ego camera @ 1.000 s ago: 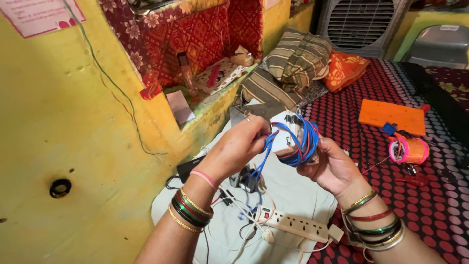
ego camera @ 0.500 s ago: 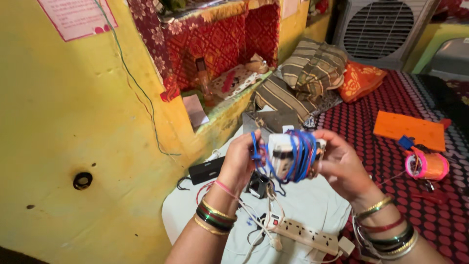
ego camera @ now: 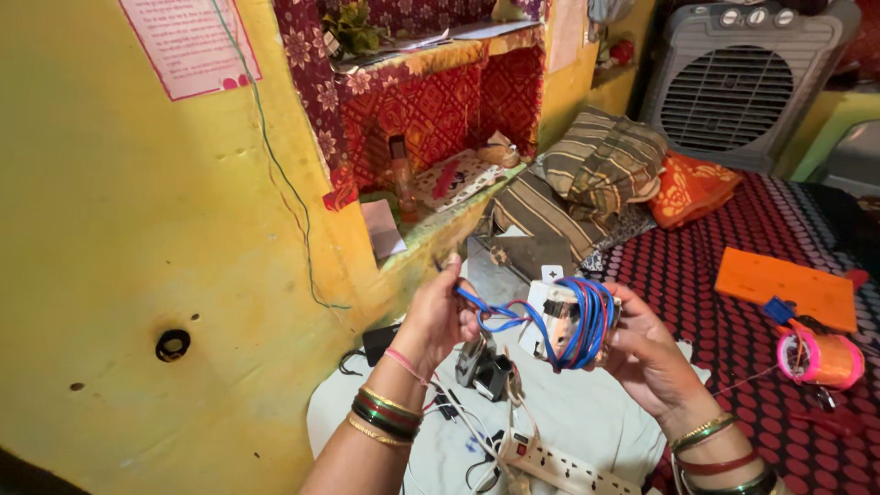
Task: The person handles a damaged electrical socket and a power strip, connecting wires and testing the setup. They wrap a blue wire around the socket, place it on a shelf, and then handle a white charger and a metal kettle.
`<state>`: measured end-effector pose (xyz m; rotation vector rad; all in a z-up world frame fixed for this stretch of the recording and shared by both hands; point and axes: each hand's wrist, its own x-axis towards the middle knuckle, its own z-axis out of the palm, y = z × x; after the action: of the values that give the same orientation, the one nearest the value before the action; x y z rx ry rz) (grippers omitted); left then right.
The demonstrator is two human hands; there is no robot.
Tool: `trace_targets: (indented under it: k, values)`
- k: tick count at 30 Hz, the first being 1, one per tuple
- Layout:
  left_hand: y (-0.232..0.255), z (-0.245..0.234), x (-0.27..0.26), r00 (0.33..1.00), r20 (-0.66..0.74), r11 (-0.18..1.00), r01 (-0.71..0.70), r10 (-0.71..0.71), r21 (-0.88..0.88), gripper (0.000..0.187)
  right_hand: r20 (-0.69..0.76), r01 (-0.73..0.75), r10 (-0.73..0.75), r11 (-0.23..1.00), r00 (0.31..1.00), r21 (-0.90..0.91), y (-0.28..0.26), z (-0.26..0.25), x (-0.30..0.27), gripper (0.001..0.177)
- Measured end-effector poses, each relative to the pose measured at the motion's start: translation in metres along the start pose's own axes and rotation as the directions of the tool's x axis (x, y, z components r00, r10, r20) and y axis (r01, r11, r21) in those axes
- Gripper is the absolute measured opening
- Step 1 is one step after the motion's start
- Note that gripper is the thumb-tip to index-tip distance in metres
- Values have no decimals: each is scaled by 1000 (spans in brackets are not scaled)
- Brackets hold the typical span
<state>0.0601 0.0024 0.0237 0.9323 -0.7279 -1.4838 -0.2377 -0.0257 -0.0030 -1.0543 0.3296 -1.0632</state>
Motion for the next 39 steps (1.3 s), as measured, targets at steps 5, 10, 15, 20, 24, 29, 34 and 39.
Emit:
trace_targets:
  k: [5,10,15,20,24,29,34,39]
  values:
    - [3,-13,-1,991,-65,991,122,-118,47,84,71,-58,59,998,996,-12,6,-8,-1,60]
    - [-7,-6,-9,999,-32,974,31,-25,223,64,-76,-250,239,940,968,-230,16,3,-2,60]
    - [-18,-1,-2,980,201,914,-76,-6,398,54,-87,-381,373,870,924,-313,27,9,10,59]
    - [-15,-22,15,988,154,945,-23,-29,326,49,-80,-377,369,893,926,-245,48,-1,27,52]
    - [-16,-63,50,993,-114,942,59,-23,329,47,-243,-368,361,930,900,19,83,-21,46,43]
    - [-27,-134,92,975,-199,956,145,-95,256,49,-424,-309,357,934,832,179,109,-57,95,32]
    - [-36,-157,123,975,-132,947,205,-177,247,49,-479,-280,323,946,816,162,134,-55,155,30]
    - [-22,-134,150,980,41,980,191,-193,62,55,-449,-296,267,955,853,6,164,-11,209,45]
